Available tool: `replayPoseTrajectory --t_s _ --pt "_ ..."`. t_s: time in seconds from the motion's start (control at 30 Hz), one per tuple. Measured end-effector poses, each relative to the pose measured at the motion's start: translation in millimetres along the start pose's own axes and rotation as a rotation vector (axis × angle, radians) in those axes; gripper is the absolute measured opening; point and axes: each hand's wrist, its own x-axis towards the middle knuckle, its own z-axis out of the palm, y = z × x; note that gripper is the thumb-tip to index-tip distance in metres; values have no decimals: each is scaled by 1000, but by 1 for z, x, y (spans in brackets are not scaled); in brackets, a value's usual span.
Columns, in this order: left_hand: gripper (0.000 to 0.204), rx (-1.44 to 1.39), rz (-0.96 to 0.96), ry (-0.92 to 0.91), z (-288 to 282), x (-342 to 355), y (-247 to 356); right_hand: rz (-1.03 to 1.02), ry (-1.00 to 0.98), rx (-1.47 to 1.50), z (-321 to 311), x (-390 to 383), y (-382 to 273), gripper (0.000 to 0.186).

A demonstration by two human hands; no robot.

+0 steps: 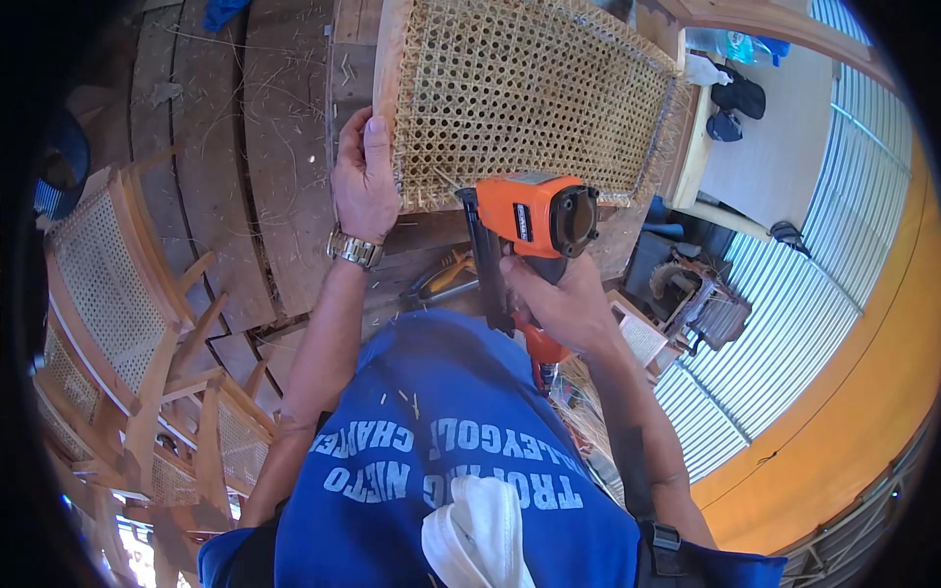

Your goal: Attaching rattan cane webbing to a wooden chair frame using various tools.

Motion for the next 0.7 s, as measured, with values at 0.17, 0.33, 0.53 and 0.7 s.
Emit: replayPoseTrajectory --t_s 0.17,0.33,0.53,0.7 --pt "51 -20 12 9 -1 0 0 39 -29 -12 3 2 0 21" --pt "51 -15 -8 -6 -2 0 1 45 -37 -2 5 1 0 21" --pt "51 -14 4 -1 -2 -1 0 91 -23 -22 11 0 1 22" --pt "51 -26 -10 -9 -3 -1 1 150 45 -97 19 -1 -7 18"
